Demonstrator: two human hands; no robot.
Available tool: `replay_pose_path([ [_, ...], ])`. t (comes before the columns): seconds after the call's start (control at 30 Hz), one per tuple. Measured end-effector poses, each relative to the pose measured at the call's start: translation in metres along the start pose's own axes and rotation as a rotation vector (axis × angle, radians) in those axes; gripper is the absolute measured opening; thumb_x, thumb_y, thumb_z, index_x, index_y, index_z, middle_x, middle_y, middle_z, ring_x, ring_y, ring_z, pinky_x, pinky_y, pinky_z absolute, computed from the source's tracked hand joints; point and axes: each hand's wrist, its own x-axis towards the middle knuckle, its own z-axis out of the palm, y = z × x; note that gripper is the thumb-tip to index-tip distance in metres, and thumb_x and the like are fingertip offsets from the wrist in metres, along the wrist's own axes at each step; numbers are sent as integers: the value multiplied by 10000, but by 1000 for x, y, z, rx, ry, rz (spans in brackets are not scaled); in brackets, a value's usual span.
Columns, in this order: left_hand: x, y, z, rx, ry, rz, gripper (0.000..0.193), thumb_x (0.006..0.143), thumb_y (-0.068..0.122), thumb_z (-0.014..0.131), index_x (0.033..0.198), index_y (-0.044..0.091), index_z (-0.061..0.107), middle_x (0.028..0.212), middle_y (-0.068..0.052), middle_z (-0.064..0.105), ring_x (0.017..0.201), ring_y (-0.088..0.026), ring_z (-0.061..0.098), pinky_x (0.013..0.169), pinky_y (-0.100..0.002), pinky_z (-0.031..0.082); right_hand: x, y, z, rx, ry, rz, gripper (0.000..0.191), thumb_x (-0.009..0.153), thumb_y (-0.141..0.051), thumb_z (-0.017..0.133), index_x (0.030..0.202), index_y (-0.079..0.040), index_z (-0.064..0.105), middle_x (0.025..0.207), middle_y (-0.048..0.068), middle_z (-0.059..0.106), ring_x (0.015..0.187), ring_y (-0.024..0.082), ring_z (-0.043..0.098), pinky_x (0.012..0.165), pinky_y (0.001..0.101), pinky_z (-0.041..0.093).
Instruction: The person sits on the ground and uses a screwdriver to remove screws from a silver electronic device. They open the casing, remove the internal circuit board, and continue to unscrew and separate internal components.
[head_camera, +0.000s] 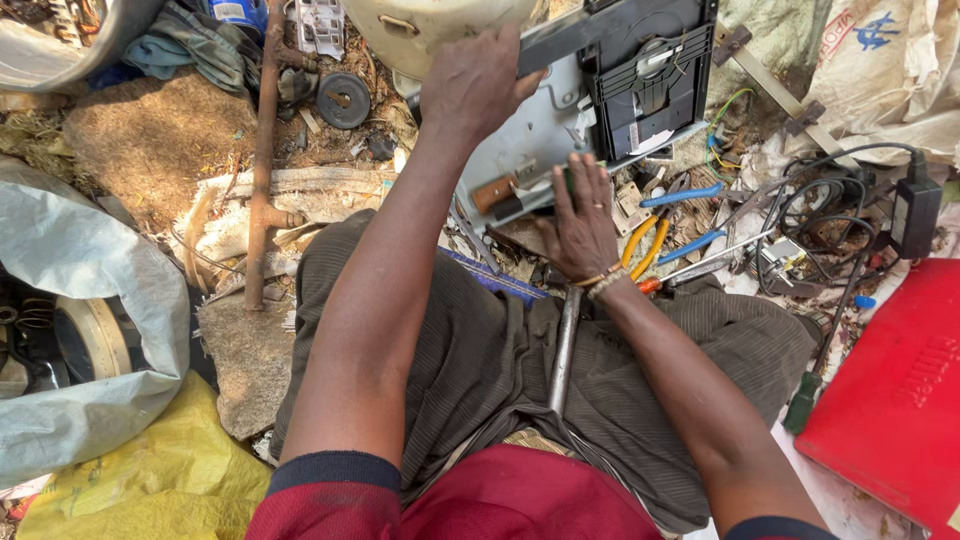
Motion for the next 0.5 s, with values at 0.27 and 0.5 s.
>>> replay_pose_path([
  [0.27,-82,-11,42,-89,-277,-376,636,947,660,600,982,27,641,743,-169,706,694,-351,714,641,-495,552,-53,41,-18,-75,177,-188,326,964,-55,554,1280,-27,629,1296,200,689,1251,340,638,1086,495,526],
  [0.5,-84,-21,60,-150,-263,-371,623,972,635,600,987,15,652,762,-197,713,753,-390,711,698,-527,546,-86,144,-67,456,247,658,280,1194,-266,555,1231,-18,680,970,131,659,788,188,589,639,332,505],
])
